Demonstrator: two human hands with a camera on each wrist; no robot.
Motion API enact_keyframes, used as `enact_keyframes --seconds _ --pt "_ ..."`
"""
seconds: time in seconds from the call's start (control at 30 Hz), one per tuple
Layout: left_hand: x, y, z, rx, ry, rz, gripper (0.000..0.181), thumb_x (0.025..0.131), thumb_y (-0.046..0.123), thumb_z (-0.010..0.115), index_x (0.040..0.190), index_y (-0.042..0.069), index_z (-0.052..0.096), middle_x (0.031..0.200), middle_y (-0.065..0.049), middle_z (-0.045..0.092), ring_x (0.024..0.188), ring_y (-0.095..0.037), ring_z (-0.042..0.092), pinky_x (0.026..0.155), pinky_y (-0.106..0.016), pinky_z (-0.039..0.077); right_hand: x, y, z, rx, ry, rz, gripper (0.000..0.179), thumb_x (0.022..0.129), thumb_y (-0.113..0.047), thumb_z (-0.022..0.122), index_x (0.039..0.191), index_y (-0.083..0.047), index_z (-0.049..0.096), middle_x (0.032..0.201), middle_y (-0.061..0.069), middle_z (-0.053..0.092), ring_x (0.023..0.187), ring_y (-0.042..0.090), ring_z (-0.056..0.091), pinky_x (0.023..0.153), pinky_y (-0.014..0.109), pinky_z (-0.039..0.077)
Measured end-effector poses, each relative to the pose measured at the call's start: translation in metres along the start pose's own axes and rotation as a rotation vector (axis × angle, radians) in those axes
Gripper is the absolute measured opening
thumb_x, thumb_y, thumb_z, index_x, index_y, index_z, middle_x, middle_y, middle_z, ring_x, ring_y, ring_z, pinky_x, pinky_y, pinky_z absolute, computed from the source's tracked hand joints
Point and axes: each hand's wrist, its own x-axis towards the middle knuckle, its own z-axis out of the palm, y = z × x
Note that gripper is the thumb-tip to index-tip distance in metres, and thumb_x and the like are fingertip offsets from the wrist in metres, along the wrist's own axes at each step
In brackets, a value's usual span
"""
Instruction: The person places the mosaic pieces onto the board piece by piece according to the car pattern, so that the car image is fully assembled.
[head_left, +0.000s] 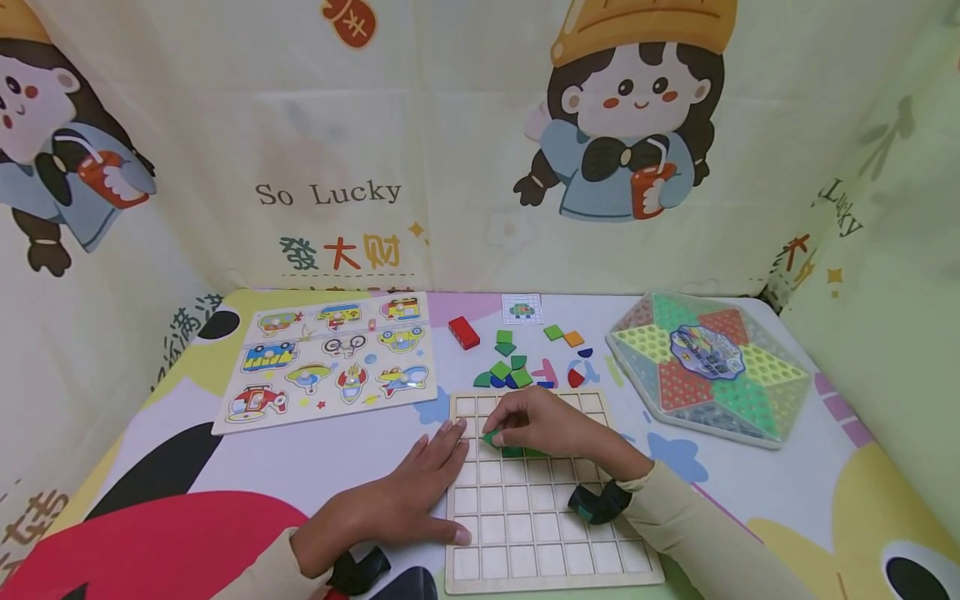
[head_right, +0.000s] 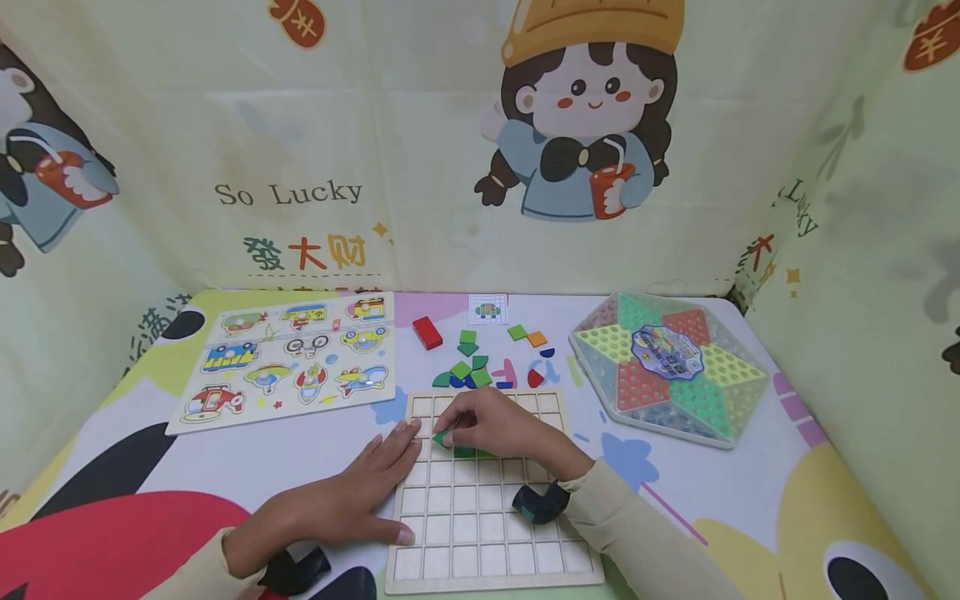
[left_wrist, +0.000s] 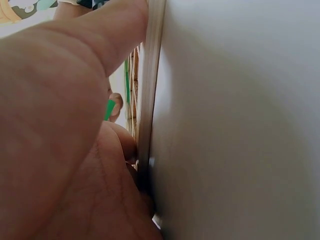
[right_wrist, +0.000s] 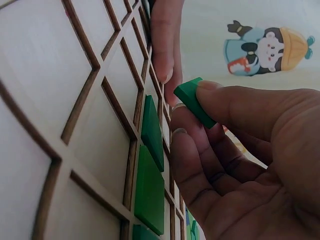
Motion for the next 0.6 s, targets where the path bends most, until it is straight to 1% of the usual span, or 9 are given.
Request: enact_keyframes --seconds 0.3,0.43,0.6 --pt "0.0 -0.001 0.0 -0.002 0.0 0.005 0.106 0.081 0.063 0.066 0.156 0.006 0.017 0.163 -0.002 -0.008 0.146 -0.022 -0.013 0.115 -0.052 -0.001 -0.002 -0.007 0.004 -0.005 -0.038 0.006 0.011 0.087 -0.008 0.074 0.097 -0.013 0.075 0.088 -0.006 0.065 0.077 0.014 0.059 0.073 0.027 0.052" --pt "0.0 -0.001 0.0 0.004 0.001 0.005 0.106 0.081 0.063 0.066 0.156 0.006 0.017 0.163 -0.003 -0.008 0.147 -0.022 -0.012 0.115 -0.052 -0.001 -0.003 -0.01 0.006 -0.016 -0.045 0.022 0.013 0.087 -0.005 0.073 0.096 -0.014 0.075 0.089 -0.004 0.065 0.077 0.014 0.059 0.073 0.027 0.051" --pt "0.0 0.0 0.0 0.004 0.0 0.001 0.106 0.081 0.062 0.066 0.156 0.007 0.017 0.163 -0.002 -0.007 0.147 -0.022 -0.012 0.115 -0.051 0.0 -0.002 -0.01 0.006 -0.04 -0.067 0.003 0.017 0.087 0.001 0.071 0.096 -0.012 0.076 0.09 -0.003 0.066 0.079 0.012 0.059 0.074 0.026 0.051"
